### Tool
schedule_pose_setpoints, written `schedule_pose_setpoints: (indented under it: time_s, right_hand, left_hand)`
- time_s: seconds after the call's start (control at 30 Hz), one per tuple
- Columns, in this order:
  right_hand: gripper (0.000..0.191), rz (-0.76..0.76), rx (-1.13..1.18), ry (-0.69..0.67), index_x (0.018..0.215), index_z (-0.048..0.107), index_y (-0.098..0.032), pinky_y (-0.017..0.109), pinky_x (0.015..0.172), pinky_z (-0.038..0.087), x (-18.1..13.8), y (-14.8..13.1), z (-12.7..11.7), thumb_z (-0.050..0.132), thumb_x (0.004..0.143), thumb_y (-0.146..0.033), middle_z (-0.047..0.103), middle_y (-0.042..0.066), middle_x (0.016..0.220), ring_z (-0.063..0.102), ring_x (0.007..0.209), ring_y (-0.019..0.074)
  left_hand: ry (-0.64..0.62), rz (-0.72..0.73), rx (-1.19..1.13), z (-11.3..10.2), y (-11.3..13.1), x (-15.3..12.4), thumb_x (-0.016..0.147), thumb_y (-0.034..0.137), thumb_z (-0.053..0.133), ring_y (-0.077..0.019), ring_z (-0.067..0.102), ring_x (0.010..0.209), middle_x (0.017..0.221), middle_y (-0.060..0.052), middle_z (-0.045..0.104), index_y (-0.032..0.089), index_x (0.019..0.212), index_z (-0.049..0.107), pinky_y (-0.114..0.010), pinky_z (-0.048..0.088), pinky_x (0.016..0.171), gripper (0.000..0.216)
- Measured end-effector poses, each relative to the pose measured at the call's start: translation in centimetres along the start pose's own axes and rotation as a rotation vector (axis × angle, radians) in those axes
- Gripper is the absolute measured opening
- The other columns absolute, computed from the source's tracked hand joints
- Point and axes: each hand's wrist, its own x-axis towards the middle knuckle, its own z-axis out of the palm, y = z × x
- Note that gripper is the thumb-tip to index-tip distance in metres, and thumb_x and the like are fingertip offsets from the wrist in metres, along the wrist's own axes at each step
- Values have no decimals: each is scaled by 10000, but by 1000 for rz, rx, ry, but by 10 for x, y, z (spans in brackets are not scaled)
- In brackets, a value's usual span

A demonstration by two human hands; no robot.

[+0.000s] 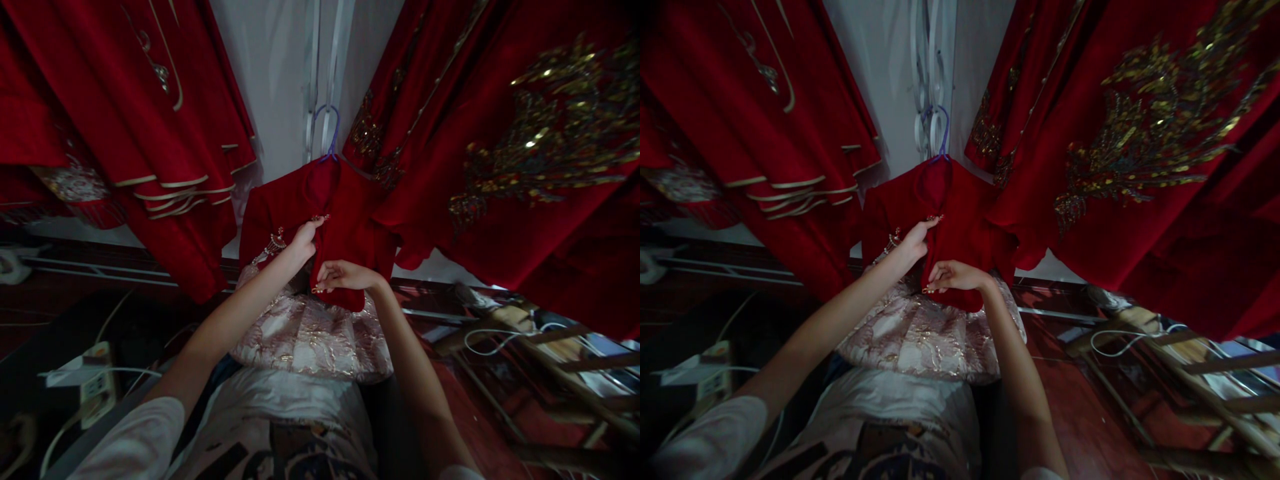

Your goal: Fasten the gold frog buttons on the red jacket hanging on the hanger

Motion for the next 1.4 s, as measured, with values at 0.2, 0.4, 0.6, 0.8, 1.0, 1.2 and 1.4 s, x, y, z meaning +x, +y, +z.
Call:
schedule_pose_setpoints:
  time_s: [0.2, 0.4, 0.6, 0.8, 1.0, 1.2, 1.4]
  right_hand:
    - [331, 14, 16, 4, 872, 584, -150, 248, 681, 513, -1, -2, 1, 759, 706, -376, 685, 24, 842, 626, 715, 95]
    - [307, 16, 24, -11, 871, 587, -146, 252, 689, 503, -4, -4, 0, 750, 720, -358, 694, 27, 841, 627, 721, 96]
    - [340, 81, 53, -87, 884, 581, -148, 253, 708, 506, -17, -6, -10, 766, 702, -369, 706, 43, 892, 647, 780, 107]
    - [326, 97, 44, -101, 886, 585, -144, 252, 724, 504, -25, -9, -15, 763, 709, -350, 704, 44, 893, 639, 782, 104]
    - [323, 87, 58, -82, 899, 575, -148, 251, 721, 505, -25, -9, -16, 754, 721, -350, 696, 41, 890, 641, 792, 106]
    - [329, 84, 72, -73, 890, 577, -142, 253, 718, 501, -24, -8, -15, 764, 707, -341, 698, 49, 890, 643, 803, 115]
    - [333, 79, 64, -65, 877, 570, -145, 248, 715, 499, -24, -9, -15, 760, 704, -356, 699, 49, 902, 639, 793, 104]
  left_hand:
    - [-6, 2, 30, -4, 0, 1, 667, 124, 724, -207, 701, 864, 827, -73, 750, 139, 853, 709, -359, 498, 947, 188]
    - [-59, -4, 149, -17, -2, 2, 641, 204, 769, -226, 694, 826, 814, -91, 746, 138, 803, 721, -366, 484, 927, 181]
    - [-133, 410, 754, -38, 14, 2, 604, 155, 787, -193, 625, 780, 721, -44, 692, 202, 611, 681, -319, 446, 925, 116]
    - [-200, 961, 1196, -34, 31, -11, 664, 219, 757, -261, 521, 1064, 1002, -63, 608, 226, 850, 658, -379, 391, 997, 211]
    - [-355, 1073, 1406, -24, 39, -2, 770, 230, 652, -293, 464, 1117, 1043, -98, 574, 217, 845, 633, -412, 355, 1007, 79]
    - [-412, 1071, 1436, -26, 45, 6, 786, 249, 621, -297, 501, 1074, 943, -113, 610, 213, 765, 649, -445, 315, 1026, 50]
    - [-465, 1284, 1548, -34, 44, 20, 826, 250, 588, -245, 579, 947, 837, -86, 640, 183, 821, 699, -438, 415, 966, 130]
